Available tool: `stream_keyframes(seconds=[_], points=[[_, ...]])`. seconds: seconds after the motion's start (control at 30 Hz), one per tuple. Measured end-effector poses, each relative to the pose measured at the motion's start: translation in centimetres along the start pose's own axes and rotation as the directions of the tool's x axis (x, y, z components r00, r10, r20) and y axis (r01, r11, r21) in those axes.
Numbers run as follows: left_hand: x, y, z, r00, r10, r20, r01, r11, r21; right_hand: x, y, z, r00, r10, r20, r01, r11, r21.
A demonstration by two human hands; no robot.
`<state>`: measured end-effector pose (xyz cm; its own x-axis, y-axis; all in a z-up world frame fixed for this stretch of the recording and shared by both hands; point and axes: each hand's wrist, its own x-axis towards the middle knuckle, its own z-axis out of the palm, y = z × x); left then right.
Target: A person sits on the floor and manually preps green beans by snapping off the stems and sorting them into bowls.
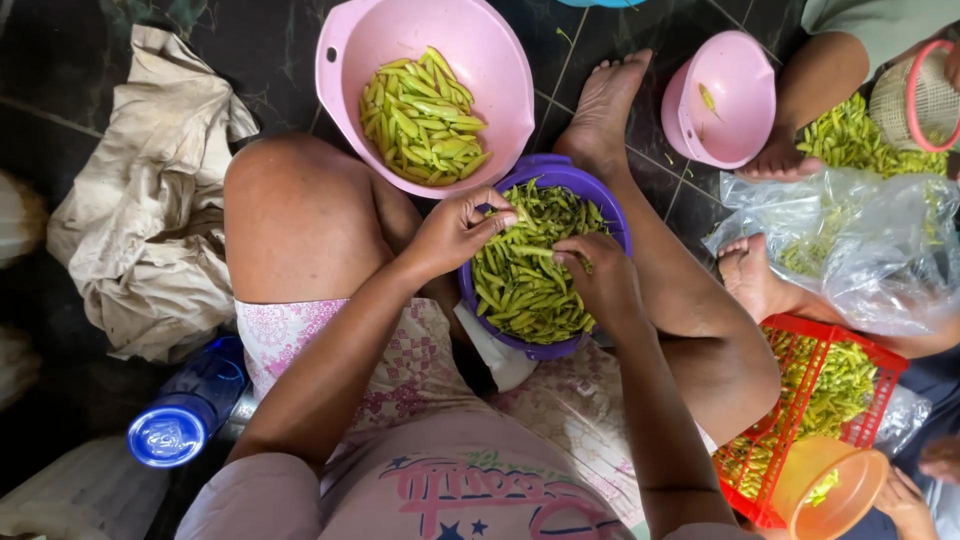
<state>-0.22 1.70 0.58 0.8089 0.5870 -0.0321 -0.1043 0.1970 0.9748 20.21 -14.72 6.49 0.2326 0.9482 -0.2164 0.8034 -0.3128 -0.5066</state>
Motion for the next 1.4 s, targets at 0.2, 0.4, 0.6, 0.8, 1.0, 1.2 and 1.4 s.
stream_keyframes(seconds=[0.2, 0.4, 0.6, 0.8, 1.0, 1.2, 1.4], points=[[0.0, -0.4, 0.3, 1.000, -0.018, 0.018, 0.017, 0.999, 0.042, -1.1, 2.0, -0.8, 0.996, 0.032, -0.077, -0.033, 0.999, -0.010], [0.1, -1.7, 0.1, 0.999, -0.045, 0.006, 0.045, 0.998, 0.037, -1.6, 3.5, -0.7, 0.991, 0.067, -0.119, -0.057, 0.995, 0.086], [0.1, -1.9, 0.4, 0.999, -0.031, 0.029, 0.030, 0.999, 0.024, -2.3, -0.1, -2.9, 0.983, -0.022, -0.180, 0.052, 0.985, 0.163], [0.1, -2.1, 0.9, 0.995, -0.068, 0.068, 0.064, 0.996, 0.063, -0.9, -3.6, -2.9, 0.952, -0.240, -0.189, 0.245, 0.970, 0.000], [0.2, -2.6, 1.3, 0.993, -0.067, 0.098, 0.056, 0.992, 0.114, 0.8, -5.4, -2.5, 0.916, -0.332, -0.227, 0.310, 0.942, -0.127], [0.2, -0.6, 1.1, 0.994, -0.069, 0.084, 0.058, 0.990, 0.126, 1.4, -5.3, -1.6, 0.941, -0.255, -0.222, 0.241, 0.966, -0.090], [0.1, -1.8, 1.1, 0.993, -0.105, 0.044, 0.098, 0.985, 0.144, 1.6, -5.4, -1.1, 0.950, -0.226, -0.214, 0.214, 0.974, -0.078]])
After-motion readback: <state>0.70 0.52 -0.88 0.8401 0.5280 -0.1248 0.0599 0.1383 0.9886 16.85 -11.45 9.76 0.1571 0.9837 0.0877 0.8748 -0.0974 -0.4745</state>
